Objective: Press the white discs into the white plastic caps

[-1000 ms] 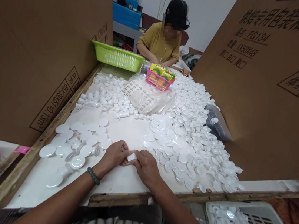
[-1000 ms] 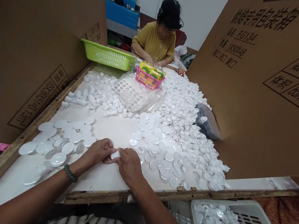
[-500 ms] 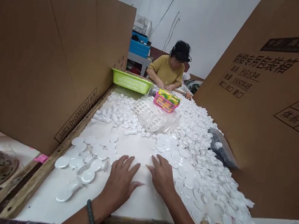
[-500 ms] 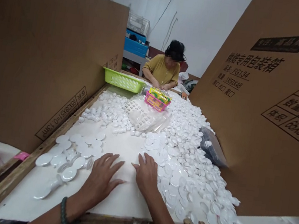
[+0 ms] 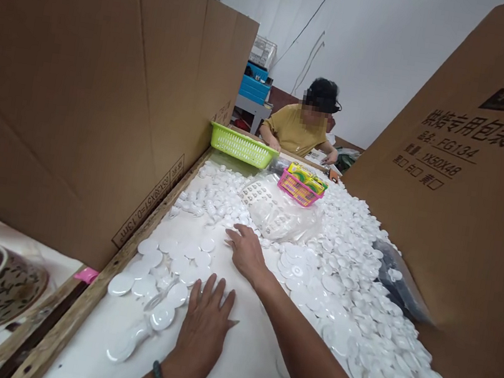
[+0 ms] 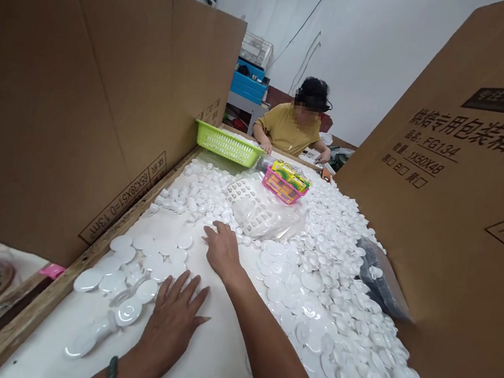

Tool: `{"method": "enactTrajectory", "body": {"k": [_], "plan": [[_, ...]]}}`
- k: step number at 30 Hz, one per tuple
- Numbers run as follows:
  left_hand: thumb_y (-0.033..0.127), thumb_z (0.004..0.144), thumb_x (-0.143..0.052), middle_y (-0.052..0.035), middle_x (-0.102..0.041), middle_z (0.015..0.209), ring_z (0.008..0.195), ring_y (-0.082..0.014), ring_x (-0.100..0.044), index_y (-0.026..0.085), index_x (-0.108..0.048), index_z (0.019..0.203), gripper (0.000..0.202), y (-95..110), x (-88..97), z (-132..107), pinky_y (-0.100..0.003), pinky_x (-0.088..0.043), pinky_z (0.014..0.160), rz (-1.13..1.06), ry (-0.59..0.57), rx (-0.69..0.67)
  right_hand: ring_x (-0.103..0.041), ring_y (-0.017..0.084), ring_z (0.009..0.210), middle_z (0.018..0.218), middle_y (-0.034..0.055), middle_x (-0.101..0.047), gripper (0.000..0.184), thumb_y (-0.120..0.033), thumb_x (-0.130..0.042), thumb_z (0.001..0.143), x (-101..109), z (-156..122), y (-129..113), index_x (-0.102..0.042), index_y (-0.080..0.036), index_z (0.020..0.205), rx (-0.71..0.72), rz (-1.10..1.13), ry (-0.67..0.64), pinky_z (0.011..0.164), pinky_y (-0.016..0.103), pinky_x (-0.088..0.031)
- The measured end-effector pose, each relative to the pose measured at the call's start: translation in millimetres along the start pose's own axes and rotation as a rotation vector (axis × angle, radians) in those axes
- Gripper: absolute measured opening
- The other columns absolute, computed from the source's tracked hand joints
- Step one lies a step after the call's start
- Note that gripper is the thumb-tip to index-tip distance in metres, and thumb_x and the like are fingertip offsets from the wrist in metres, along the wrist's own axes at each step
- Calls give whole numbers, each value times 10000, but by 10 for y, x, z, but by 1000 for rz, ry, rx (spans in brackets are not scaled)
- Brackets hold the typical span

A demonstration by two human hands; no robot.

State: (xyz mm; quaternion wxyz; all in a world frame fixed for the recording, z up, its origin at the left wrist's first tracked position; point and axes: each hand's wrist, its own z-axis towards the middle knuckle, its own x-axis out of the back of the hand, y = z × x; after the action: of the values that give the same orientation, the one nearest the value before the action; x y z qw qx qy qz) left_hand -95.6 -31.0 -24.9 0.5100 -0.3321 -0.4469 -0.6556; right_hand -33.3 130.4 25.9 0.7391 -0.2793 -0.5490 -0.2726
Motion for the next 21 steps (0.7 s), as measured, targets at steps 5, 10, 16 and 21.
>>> {"method": "enactTrajectory", "body": {"k": [5, 10, 16, 21], "plan": [[350, 866, -452, -69, -521, 1281, 1250, -289, -384, 244, -523, 1199, 357, -19, -2, -14, -515, -271, 1030, 9, -21, -28, -488, 217, 924, 964, 82, -613, 141, -151, -576, 804, -112, 130, 74, -661, -186, 911, 23, -51, -127, 764, 310, -406], [329, 880, -426, -72, -521, 1281, 1262, -288, -362, 230, -537, 1193, 347, -17, 40, -7, -509, -210, 1058, -38, -46, 11, -493, 192, 984, 1068, 61, -593, 268, -179, -560, 822, 5, -251, 426, -605, -196, 1085, -105, 98, -46, 820, 288, -407], [273, 838, -499, -107, -561, 1205, 1222, -320, -382, 182, -574, 1114, 299, 41, 147, 54, -529, -195, 1040, -73, -68, 48, -515, 208, 978, 991, 69, -642, 255, -280, -503, 857, 265, -796, 619, -629, -177, 1054, -263, 106, -107, 823, 302, -408], [261, 837, -498, -105, -557, 1161, 1165, -314, -403, 179, -570, 1039, 230, 166, 266, 184, -499, -303, 951, -113, -75, 30, -535, 202, 954, 1025, 64, -644, 269, -232, -498, 838, 286, -1026, 440, -610, -198, 1081, -146, 73, -243, 781, 287, -404]]}}
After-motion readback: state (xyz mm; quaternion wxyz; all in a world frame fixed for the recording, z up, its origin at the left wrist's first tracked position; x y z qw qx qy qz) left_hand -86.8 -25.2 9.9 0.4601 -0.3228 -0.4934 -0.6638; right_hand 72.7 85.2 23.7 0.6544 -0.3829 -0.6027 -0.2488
